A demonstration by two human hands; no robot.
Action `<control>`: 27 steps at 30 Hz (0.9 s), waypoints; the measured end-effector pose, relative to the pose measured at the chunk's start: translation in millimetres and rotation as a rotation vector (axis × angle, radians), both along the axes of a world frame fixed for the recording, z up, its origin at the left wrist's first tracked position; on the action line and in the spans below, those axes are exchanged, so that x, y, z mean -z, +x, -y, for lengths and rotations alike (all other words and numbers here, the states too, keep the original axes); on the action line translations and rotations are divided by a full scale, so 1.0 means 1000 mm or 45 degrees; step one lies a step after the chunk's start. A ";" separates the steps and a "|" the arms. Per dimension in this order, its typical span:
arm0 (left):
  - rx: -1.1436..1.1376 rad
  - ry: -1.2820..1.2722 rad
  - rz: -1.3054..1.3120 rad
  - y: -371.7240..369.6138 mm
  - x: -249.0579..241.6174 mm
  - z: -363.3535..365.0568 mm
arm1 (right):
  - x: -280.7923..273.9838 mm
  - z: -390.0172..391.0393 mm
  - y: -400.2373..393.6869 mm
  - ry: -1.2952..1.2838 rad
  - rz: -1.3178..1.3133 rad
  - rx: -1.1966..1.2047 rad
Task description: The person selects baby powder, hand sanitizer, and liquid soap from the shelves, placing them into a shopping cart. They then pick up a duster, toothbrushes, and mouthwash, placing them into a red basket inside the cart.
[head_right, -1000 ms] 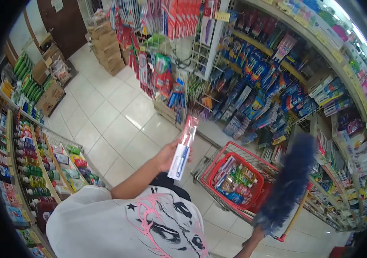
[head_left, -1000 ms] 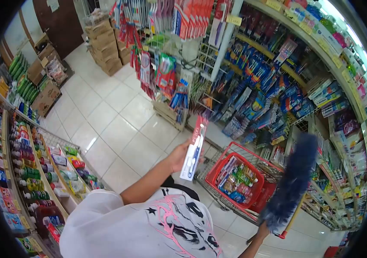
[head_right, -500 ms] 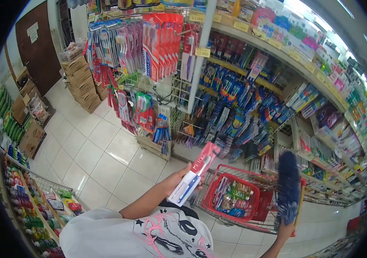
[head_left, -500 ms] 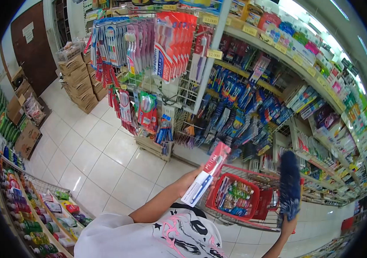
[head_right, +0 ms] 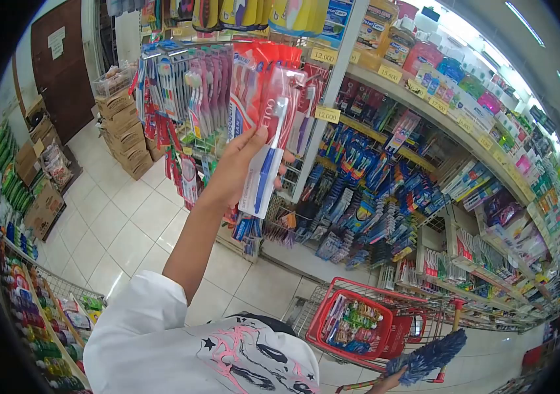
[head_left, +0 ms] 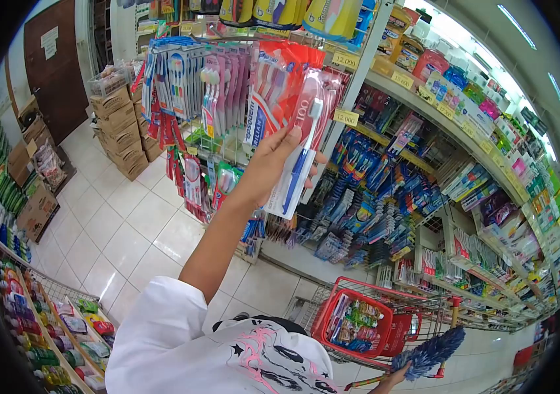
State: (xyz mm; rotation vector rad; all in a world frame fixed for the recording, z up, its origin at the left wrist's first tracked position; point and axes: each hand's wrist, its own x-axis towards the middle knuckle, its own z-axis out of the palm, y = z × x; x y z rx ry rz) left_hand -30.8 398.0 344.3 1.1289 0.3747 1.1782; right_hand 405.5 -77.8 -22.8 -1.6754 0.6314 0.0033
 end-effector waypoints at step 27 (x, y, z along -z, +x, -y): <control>-0.091 0.105 -0.073 0.047 0.030 -0.083 | -0.037 -0.051 -0.141 0.062 0.093 0.202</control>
